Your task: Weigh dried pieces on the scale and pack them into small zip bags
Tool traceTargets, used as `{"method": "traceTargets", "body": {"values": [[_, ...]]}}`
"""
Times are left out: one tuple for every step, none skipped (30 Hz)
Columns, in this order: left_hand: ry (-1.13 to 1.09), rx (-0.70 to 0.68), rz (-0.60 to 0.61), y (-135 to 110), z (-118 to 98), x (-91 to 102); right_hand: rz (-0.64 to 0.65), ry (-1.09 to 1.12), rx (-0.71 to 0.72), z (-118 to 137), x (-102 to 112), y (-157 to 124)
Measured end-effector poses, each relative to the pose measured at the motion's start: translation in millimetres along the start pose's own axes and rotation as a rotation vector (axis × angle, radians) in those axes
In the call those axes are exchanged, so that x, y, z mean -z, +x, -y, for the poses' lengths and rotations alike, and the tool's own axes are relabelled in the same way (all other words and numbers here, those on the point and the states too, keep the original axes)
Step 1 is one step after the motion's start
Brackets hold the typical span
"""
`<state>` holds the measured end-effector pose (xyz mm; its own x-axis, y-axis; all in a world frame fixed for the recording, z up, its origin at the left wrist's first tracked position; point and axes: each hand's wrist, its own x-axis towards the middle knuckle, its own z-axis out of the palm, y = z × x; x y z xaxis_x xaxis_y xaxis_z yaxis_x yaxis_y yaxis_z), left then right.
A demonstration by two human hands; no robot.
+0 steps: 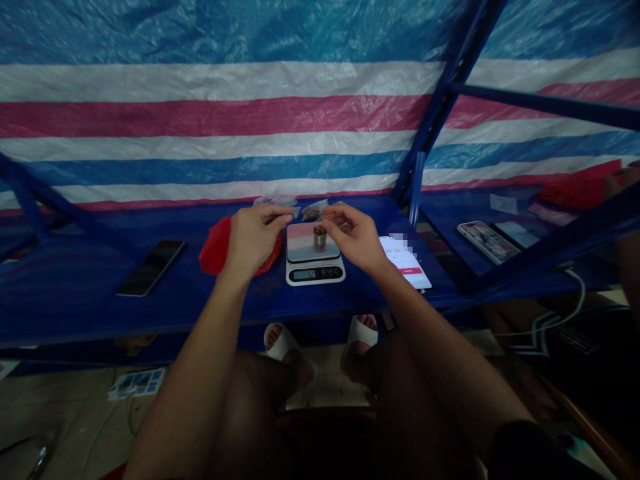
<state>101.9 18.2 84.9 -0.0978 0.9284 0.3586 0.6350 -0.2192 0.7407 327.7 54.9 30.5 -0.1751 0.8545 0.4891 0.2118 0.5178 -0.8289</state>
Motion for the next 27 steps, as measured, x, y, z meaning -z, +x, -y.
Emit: {"method": "traceTargets", "body": {"values": [[-0.091, -0.012, 0.032, 3, -4, -11.8, 0.02, 0.009, 0.02, -1, -2, 0], [-0.178, -0.012, 0.051, 5, -8, -22.8, 0.031, 0.015, 0.043, -3, -3, 1], [-0.254, -0.005, 0.064, 8, -11, -32.6, 0.031, 0.02, 0.066, -5, -5, 2], [-0.324, 0.006, 0.074, 10, -13, -40.8, 0.019, 0.023, 0.086, -8, -6, 3], [-0.383, 0.018, 0.079, 11, -14, -47.4, -0.001, 0.026, 0.103, -10, -7, 5], [-0.429, 0.028, 0.082, 13, -14, -52.4, -0.026, 0.029, 0.117, -13, -7, 6], [-0.462, 0.036, 0.085, 14, -14, -56.0, -0.052, 0.033, 0.131, -15, -7, 7], [-0.485, 0.041, 0.088, 15, -12, -58.6, -0.075, 0.036, 0.142, -16, -7, 8], [-0.499, 0.045, 0.092, 16, -10, -60.5, -0.093, 0.036, 0.15, -17, -6, 9], [-0.507, 0.047, 0.099, 17, -8, -62.0, -0.103, 0.032, 0.152, -18, -5, 9], [-0.512, 0.049, 0.104, 18, -5, -63.2, -0.106, 0.027, 0.151, -18, -5, 9], [-0.515, 0.049, 0.106, 18, -4, -64.3, -0.108, 0.023, 0.146, -18, -4, 10], [-0.515, 0.046, 0.107, 19, -2, -65.3, -0.107, 0.022, 0.138, -18, -4, 10], [-0.512, 0.042, 0.104, 19, -1, -66.3, -0.105, 0.023, 0.127, -19, -3, 10], [-0.503, 0.035, 0.103, 19, -1, -67.1, -0.104, 0.026, 0.115, -19, -3, 11], [-0.492, 0.026, 0.1, 19, -1, -67.7, -0.106, 0.029, 0.101, -19, -3, 11], [-0.477, 0.015, 0.101, 19, -2, -68.0, -0.108, 0.033, 0.088, -20, -4, 12], [-0.458, 0.003, 0.106, 19, -2, -68.0, -0.11, 0.038, 0.077, -20, -4, 13], [-0.438, -0.01, 0.115, 19, -3, -67.9, -0.112, 0.041, 0.069, -21, -4, 13], [-0.419, -0.022, 0.125, 20, -3, -67.6, -0.114, 0.041, 0.066, -21, -4, 13], [-0.402, -0.031, 0.136, 20, -3, -67.2, -0.114, 0.038, 0.065, -21, -4, 13], [-0.386, -0.036, 0.141, 20, -2, -66.9, -0.11, 0.029, 0.068, -20, -4, 13], [-0.369, -0.038, 0.141, 20, -2, -66.7, -0.102, 0.017, 0.072, -20, -4, 13], [-0.35, -0.04, 0.135, 20, -1, -66.6, -0.09, 0.002, 0.075, -20, -3, 13], [-0.325, -0.043, 0.125, 20, 0, -66.6, -0.078, -0.016, 0.078, -20, -2, 12], [-0.299, -0.049, 0.113, 20, 1, -66.6, -0.067, -0.037, 0.08, -19, -1, 12], [-0.274, -0.057, 0.1, 20, 2, -66.7, -0.061, -0.062, 0.083, -19, 1, 11]]}}
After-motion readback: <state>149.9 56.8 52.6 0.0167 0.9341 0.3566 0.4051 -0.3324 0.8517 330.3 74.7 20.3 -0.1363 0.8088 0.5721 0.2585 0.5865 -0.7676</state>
